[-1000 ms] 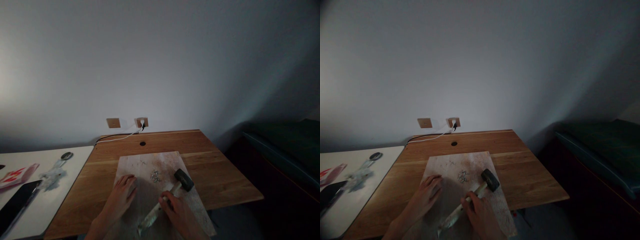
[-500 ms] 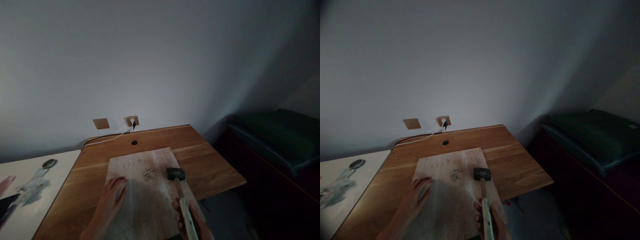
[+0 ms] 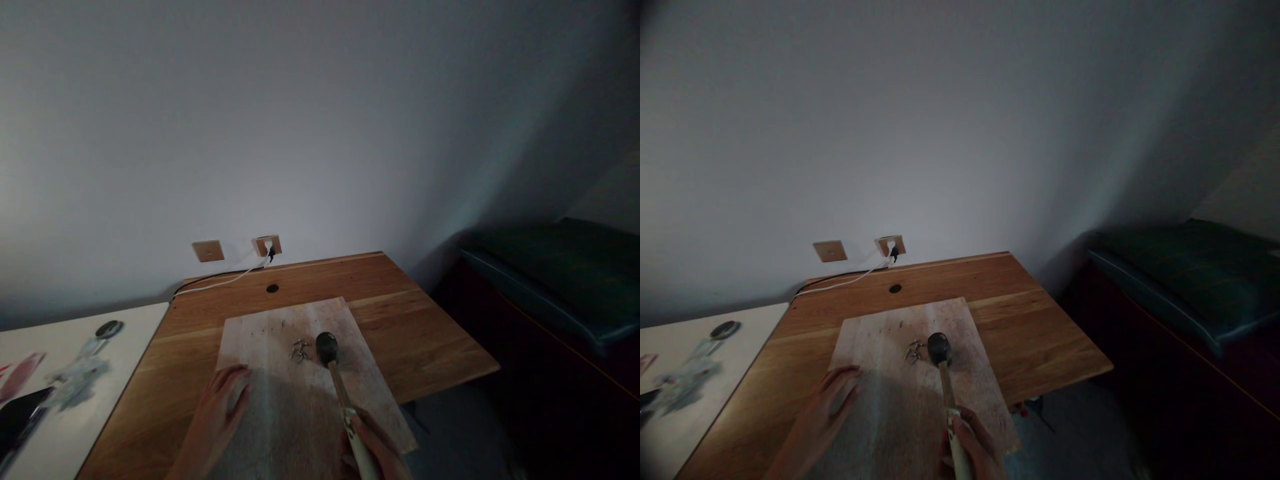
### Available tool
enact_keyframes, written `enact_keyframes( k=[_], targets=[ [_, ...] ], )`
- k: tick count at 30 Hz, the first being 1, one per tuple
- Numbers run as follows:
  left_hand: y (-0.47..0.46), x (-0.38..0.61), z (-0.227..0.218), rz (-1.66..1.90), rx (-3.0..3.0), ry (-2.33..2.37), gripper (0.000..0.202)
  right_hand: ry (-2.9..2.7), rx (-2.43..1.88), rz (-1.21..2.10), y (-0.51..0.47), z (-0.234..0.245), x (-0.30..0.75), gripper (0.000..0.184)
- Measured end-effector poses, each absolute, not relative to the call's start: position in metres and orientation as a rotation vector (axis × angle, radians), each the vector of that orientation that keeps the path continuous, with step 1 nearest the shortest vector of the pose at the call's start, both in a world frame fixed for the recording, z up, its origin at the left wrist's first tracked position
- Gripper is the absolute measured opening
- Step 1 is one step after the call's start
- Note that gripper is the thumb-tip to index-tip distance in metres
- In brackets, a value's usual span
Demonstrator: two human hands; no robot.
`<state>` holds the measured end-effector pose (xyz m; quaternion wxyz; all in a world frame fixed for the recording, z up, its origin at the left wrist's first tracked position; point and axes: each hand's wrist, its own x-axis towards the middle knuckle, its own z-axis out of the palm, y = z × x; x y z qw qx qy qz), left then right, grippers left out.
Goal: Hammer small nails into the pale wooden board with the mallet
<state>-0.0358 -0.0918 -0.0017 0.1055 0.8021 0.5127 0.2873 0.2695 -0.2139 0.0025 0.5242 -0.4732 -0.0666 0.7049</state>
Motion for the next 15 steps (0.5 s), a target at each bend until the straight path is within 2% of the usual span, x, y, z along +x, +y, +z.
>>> enact_keyframes(
  k=[4,9,15],
  targets=[
    [-0.0921,-0.0372,-0.0039,0.850,2.351,1.514,0.029,-0.156,-1.037,1.776,-0.2106,0.0049,0.2696,0.045],
    [-0.0929,-0.0374,-0.0032,0.838,2.316,1.527,0.030,-0.181,-0.906,1.808,-0.2097,0.0007,0.2669,0.049],
    [-0.0923,-0.0345,0.0016,0.857,2.324,1.513,0.027,-0.231,-0.891,1.824,-0.2112,0.0093,0.2706,0.044]
  ],
)
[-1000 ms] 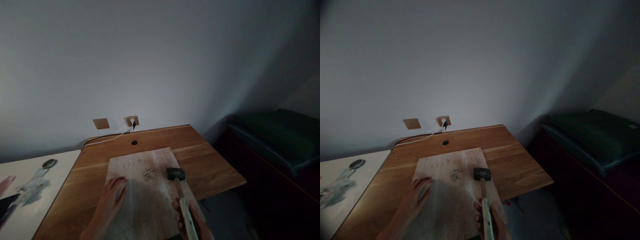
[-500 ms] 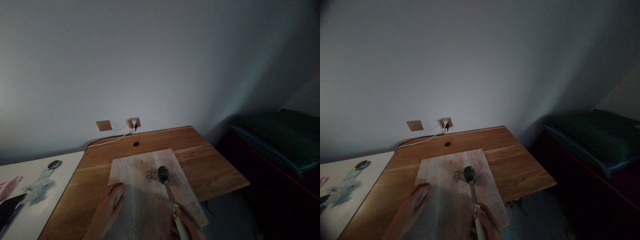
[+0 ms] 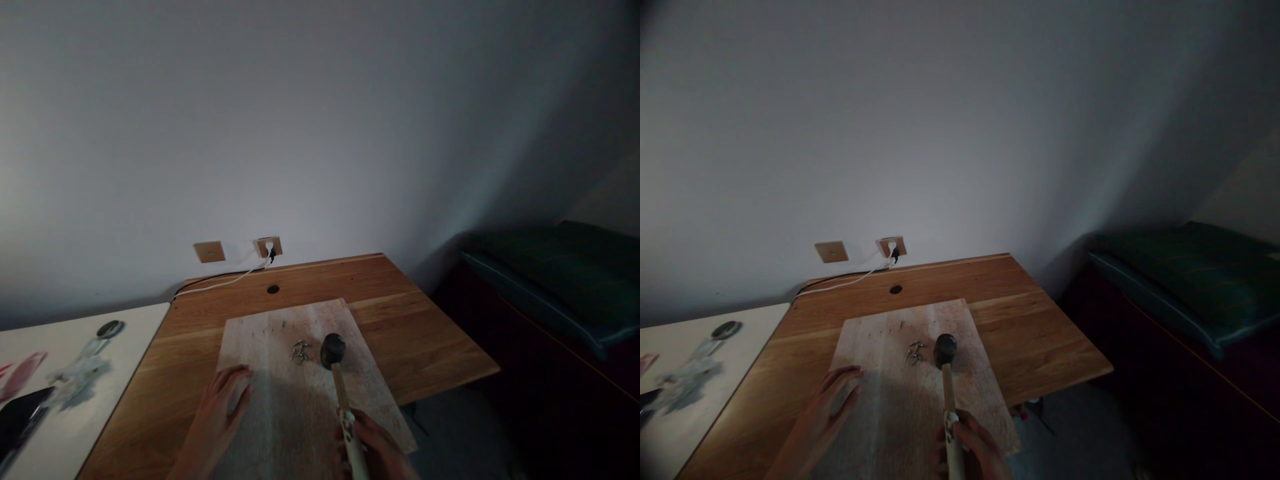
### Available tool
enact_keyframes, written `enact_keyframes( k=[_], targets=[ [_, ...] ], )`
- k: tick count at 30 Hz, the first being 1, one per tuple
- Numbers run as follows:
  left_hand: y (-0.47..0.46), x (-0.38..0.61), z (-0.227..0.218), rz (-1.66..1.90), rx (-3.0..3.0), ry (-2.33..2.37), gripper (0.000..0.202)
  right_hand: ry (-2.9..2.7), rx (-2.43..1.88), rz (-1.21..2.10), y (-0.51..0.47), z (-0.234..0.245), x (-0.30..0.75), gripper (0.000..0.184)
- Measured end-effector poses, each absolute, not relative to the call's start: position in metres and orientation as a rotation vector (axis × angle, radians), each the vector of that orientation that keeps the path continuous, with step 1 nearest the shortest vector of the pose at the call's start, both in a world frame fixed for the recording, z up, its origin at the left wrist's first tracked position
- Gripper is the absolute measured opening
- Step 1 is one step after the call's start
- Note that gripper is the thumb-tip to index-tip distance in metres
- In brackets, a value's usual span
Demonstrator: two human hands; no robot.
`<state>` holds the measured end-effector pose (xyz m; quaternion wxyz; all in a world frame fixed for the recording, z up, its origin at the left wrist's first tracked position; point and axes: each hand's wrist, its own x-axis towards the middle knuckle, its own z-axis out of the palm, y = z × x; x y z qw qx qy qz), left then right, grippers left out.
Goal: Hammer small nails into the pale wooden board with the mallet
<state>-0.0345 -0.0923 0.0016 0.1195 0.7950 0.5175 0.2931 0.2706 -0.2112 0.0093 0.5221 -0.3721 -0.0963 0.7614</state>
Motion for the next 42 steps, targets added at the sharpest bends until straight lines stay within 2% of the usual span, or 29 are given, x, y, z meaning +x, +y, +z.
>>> enact_keyframes(
  k=[8,12,14,18,21,28,35,39,42],
  targets=[
    [-0.092,-0.033,-0.001,0.878,2.317,1.521,0.028,-0.433,-1.170,1.691,-0.205,0.024,0.281,0.052],
    [-0.091,-0.034,-0.001,0.879,2.323,1.514,0.028,-0.835,-1.368,1.585,-0.193,0.028,0.299,0.065],
    [-0.092,-0.034,0.000,0.866,2.321,1.513,0.029,-1.152,-1.515,1.404,-0.185,0.029,0.308,0.061],
    [-0.094,-0.033,0.003,0.867,2.295,1.515,0.031,-1.610,-1.891,0.783,-0.173,0.029,0.320,0.048],
    [-0.098,-0.034,0.004,0.827,2.278,1.521,0.031,-1.797,-2.037,0.604,-0.170,0.030,0.323,0.048],
    [-0.094,-0.030,0.007,0.807,2.353,1.514,0.027,-1.988,-1.994,0.492,-0.162,0.038,0.317,0.038],
    [-0.035,0.027,0.040,0.493,2.462,1.510,0.025,-2.068,-2.034,0.459,-0.139,0.046,0.306,0.025],
    [0.007,0.057,0.052,0.307,2.417,1.628,0.018,-2.160,-2.029,0.489,-0.136,0.052,0.309,0.028],
    [0.028,0.068,0.052,0.280,2.358,1.667,0.022,-2.132,-2.013,0.513,-0.143,0.052,0.318,0.029]
  ],
)
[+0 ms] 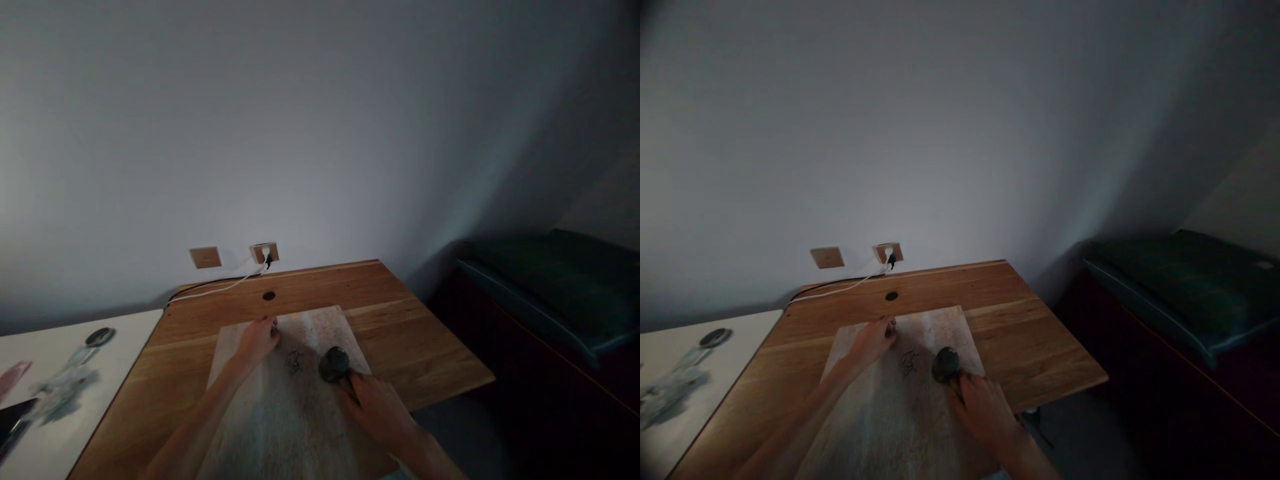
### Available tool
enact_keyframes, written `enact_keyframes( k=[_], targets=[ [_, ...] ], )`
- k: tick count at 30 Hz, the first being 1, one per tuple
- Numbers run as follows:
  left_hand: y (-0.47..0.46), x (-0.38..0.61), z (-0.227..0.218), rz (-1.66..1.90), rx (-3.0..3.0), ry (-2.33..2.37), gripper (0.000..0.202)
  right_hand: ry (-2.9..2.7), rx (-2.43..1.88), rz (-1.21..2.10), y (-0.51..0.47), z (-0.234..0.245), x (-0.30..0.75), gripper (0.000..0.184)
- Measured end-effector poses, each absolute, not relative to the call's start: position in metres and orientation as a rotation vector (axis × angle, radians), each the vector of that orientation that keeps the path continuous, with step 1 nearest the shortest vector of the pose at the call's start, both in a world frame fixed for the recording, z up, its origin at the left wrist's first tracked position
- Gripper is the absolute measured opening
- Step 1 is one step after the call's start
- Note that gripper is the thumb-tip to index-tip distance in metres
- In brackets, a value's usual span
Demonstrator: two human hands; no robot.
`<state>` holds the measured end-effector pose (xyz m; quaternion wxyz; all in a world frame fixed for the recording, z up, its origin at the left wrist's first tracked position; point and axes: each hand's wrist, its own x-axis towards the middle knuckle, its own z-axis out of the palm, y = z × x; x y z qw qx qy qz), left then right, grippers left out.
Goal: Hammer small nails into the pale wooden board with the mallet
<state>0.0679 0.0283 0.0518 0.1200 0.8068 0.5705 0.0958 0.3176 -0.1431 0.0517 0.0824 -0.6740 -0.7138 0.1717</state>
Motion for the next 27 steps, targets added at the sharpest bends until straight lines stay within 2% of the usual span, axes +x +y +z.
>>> enact_keyframes(
  k=[5,9,12,17,22,27],
  targets=[
    [0.041,0.072,0.044,0.300,2.412,1.514,0.035,-2.074,-2.079,0.533,-0.160,0.047,0.337,0.025],
    [0.042,0.090,0.042,0.316,2.476,1.382,0.025,-2.042,-2.039,0.565,-0.165,0.048,0.342,0.028],
    [0.046,0.120,0.040,0.463,2.407,1.220,0.022,-2.009,-1.975,0.589,-0.165,0.043,0.339,0.034],
    [0.061,0.160,0.022,0.647,2.206,0.891,0.015,-1.986,-1.964,0.541,-0.167,0.029,0.333,0.033],
    [0.068,0.160,0.004,0.726,2.118,0.836,0.014,-2.046,-1.973,0.545,-0.167,0.034,0.332,0.031],
    [0.067,0.159,0.003,0.719,2.115,0.776,0.014,-2.041,-1.988,0.574,-0.167,0.038,0.333,0.032]
  ],
)
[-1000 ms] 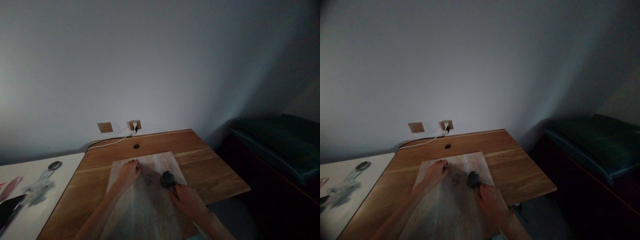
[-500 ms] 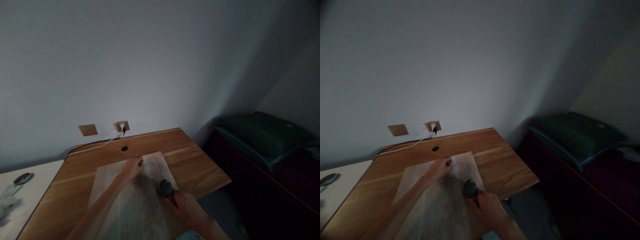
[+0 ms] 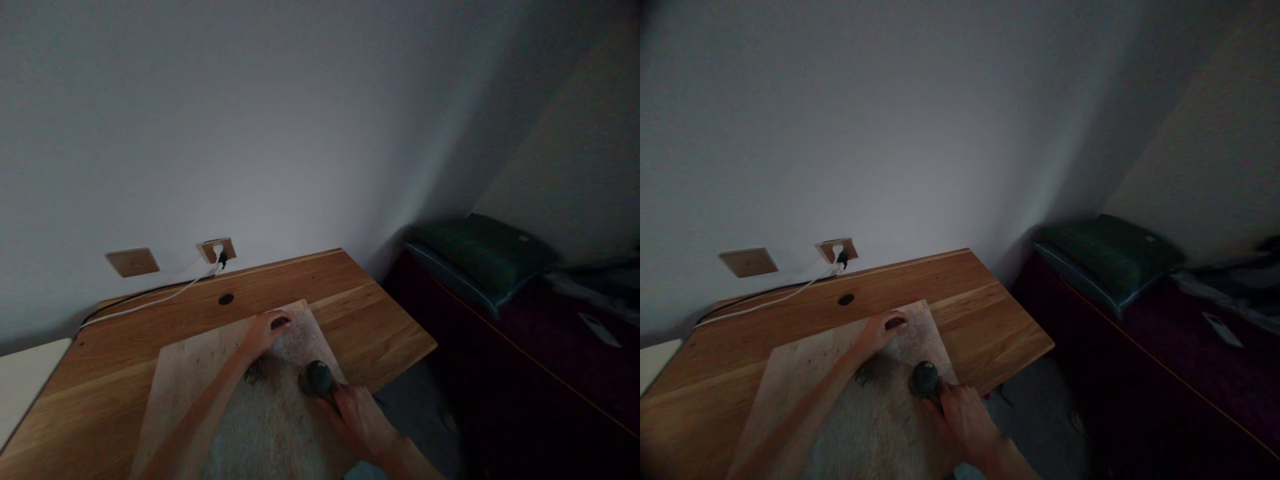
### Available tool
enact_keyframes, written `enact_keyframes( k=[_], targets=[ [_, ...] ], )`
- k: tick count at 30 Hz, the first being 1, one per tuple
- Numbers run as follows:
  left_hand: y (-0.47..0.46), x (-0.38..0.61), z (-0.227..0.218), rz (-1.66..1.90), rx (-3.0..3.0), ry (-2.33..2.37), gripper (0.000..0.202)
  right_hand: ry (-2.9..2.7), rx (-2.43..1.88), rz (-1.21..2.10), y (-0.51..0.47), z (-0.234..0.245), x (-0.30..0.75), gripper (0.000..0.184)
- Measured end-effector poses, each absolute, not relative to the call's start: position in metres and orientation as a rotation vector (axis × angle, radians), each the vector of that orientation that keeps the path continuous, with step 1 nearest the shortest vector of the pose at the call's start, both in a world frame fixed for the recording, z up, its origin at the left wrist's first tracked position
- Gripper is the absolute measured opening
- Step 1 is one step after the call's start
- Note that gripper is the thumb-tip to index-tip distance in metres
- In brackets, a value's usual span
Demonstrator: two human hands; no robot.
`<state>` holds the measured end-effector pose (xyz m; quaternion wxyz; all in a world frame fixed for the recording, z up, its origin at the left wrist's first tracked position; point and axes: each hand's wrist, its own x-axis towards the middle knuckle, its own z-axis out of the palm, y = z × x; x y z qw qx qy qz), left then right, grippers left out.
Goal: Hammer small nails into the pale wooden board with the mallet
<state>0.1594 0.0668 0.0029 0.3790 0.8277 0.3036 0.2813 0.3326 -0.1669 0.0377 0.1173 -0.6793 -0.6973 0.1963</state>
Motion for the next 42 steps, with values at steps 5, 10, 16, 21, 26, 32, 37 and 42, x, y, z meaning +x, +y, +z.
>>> enact_keyframes(
  k=[5,10,16,21,26,32,37,42],
  targets=[
    [0.066,0.162,0.005,0.732,2.123,0.790,0.012,-2.042,-2.064,0.588,-0.168,0.035,0.332,0.031],
    [0.066,0.161,0.005,0.735,2.134,0.794,0.013,-2.029,-2.022,0.632,-0.168,0.036,0.333,0.031],
    [0.067,0.163,0.003,0.717,2.167,0.765,0.017,-2.021,-1.985,0.626,-0.168,0.033,0.336,0.032],
    [0.068,0.163,0.001,0.705,2.196,0.734,0.014,-2.108,-2.049,0.643,-0.162,0.044,0.336,0.037],
    [0.070,0.164,-0.001,0.731,2.204,0.710,0.017,-2.077,-2.050,0.851,-0.152,0.063,0.342,0.037],
    [0.073,0.165,-0.010,0.763,2.139,0.709,0.027,-1.853,-2.079,0.785,-0.118,0.074,0.341,0.026],
    [0.070,0.164,-0.004,0.753,2.196,0.813,0.027,-1.650,-2.210,0.659,-0.071,0.069,0.331,0.030],
    [0.067,0.163,0.002,0.798,2.224,0.835,0.017,-1.628,-2.260,0.631,-0.050,0.060,0.324,0.028]
  ],
)
